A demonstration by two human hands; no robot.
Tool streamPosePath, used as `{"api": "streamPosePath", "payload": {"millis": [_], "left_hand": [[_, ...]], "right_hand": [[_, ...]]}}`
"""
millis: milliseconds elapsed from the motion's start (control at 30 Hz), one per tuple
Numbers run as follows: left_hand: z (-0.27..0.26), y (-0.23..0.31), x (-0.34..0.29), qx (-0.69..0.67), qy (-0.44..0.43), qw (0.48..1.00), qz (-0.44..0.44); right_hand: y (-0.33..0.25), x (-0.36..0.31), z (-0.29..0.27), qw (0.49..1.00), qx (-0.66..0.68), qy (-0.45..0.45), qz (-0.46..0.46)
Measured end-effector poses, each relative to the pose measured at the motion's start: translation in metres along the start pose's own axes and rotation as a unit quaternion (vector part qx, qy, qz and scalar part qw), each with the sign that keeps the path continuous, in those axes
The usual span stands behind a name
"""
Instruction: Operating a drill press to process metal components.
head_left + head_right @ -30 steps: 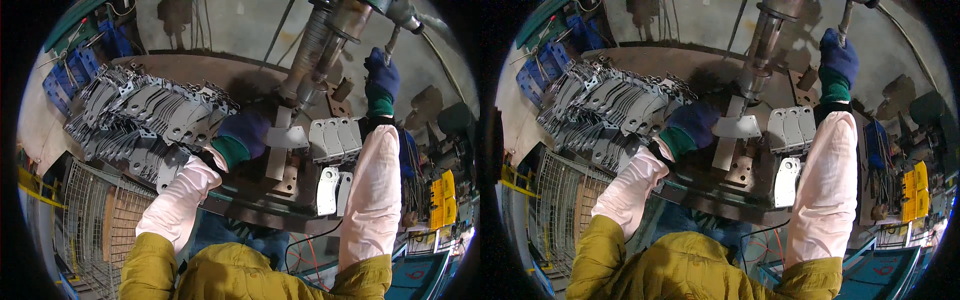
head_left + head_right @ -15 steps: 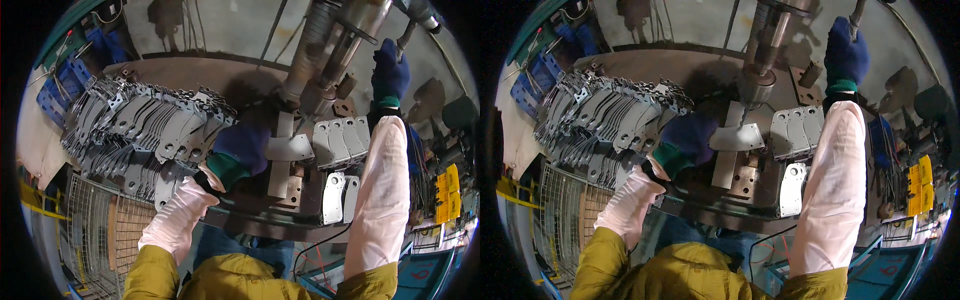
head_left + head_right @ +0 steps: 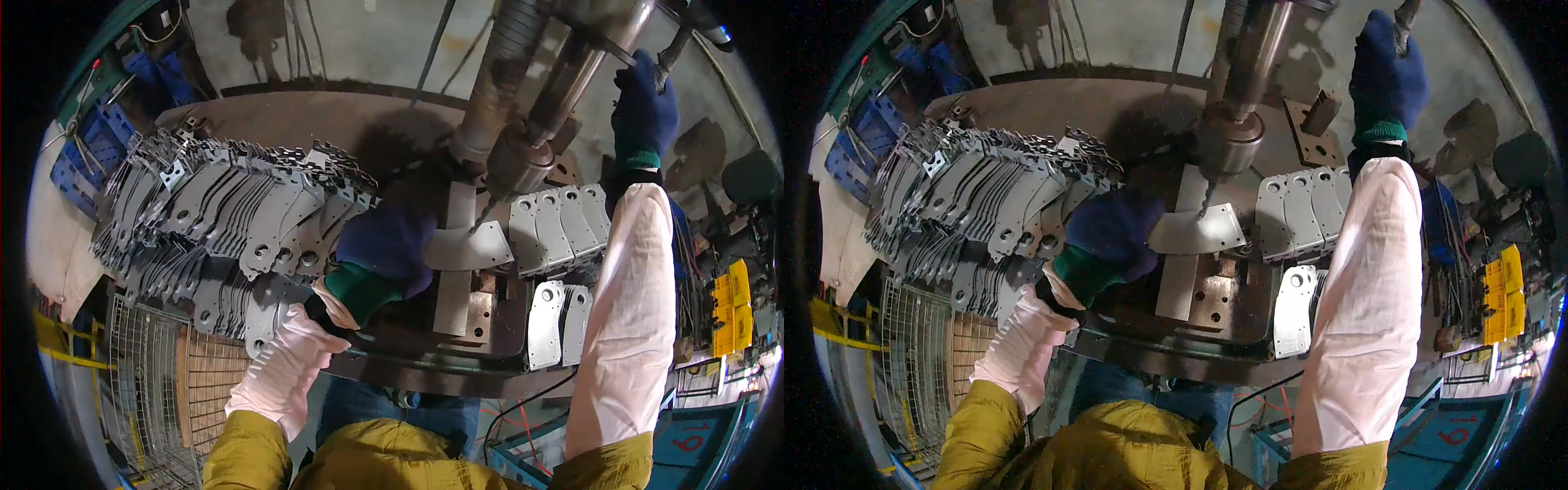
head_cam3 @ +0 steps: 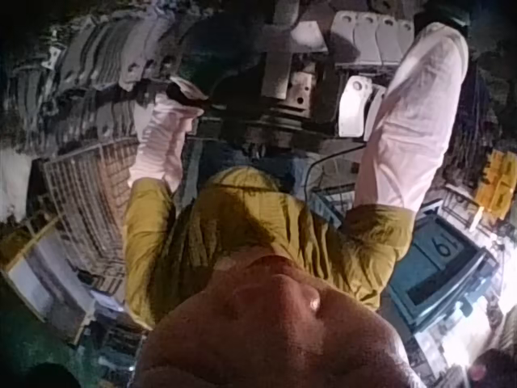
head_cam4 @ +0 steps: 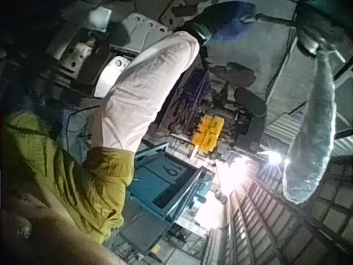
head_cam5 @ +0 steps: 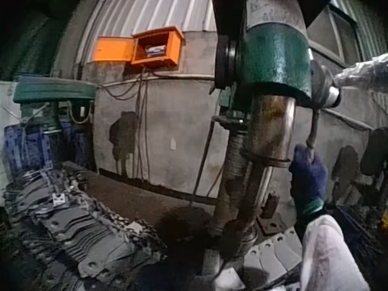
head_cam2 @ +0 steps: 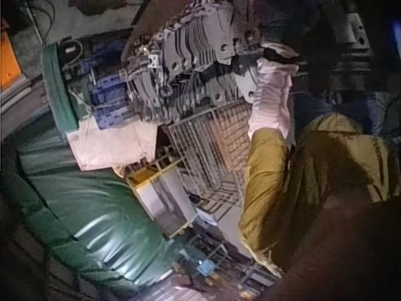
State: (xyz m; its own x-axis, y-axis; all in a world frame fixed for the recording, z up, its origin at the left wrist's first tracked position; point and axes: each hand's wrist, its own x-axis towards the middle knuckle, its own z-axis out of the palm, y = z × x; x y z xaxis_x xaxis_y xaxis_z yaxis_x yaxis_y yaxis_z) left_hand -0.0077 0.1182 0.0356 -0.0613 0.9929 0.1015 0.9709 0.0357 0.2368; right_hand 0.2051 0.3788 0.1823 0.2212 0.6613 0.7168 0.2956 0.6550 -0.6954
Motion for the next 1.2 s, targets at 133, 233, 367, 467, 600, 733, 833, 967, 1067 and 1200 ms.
{"api": "streamPosePath", "payload": {"millis": [133,233,367,467,600,733,833,967,1067,1200], "left_hand": [[0.002,-0.007,-0.008,0.027,0.019,0.999,0.014],[0.008,-0.008,-0.006,0.013,0.048,0.998,0.037],[0.011,-0.005,0.0,0.01,0.048,0.998,0.039],[-0.01,-0.001,0.003,-0.017,-0.017,1.0,0.0],[0.001,0.007,-0.003,-0.039,0.066,0.997,0.01],[0.008,-0.011,-0.006,-0.025,0.049,0.998,0.017],[-0.001,-0.006,-0.003,0.05,0.047,0.997,0.016],[-0.005,-0.024,-0.005,0.036,-0.001,0.999,0.003],[-0.004,-0.027,-0.012,0.01,0.018,0.999,0.026],[-0.005,-0.029,-0.013,0.018,0.019,0.999,0.033]], "right_hand": [[-0.005,-0.003,0.003,1.0,-0.004,-0.02,0.009],[-0.005,0.0,0.001,0.999,-0.052,0.006,0.007],[-0.003,-0.001,-0.003,0.999,-0.036,0.006,0.015],[0.002,0.0,-0.008,0.994,0.093,-0.052,0.03],[-0.031,-0.025,-0.046,0.987,-0.029,-0.113,0.111],[-0.069,-0.058,-0.074,0.966,0.08,-0.153,0.194],[-0.065,-0.052,-0.104,0.94,0.136,-0.234,0.209],[-0.08,-0.054,-0.108,0.937,0.142,-0.242,0.207],[-0.072,-0.05,-0.104,0.935,0.159,-0.24,0.207],[-0.064,-0.046,-0.088,0.937,0.179,-0.221,0.203]]}}
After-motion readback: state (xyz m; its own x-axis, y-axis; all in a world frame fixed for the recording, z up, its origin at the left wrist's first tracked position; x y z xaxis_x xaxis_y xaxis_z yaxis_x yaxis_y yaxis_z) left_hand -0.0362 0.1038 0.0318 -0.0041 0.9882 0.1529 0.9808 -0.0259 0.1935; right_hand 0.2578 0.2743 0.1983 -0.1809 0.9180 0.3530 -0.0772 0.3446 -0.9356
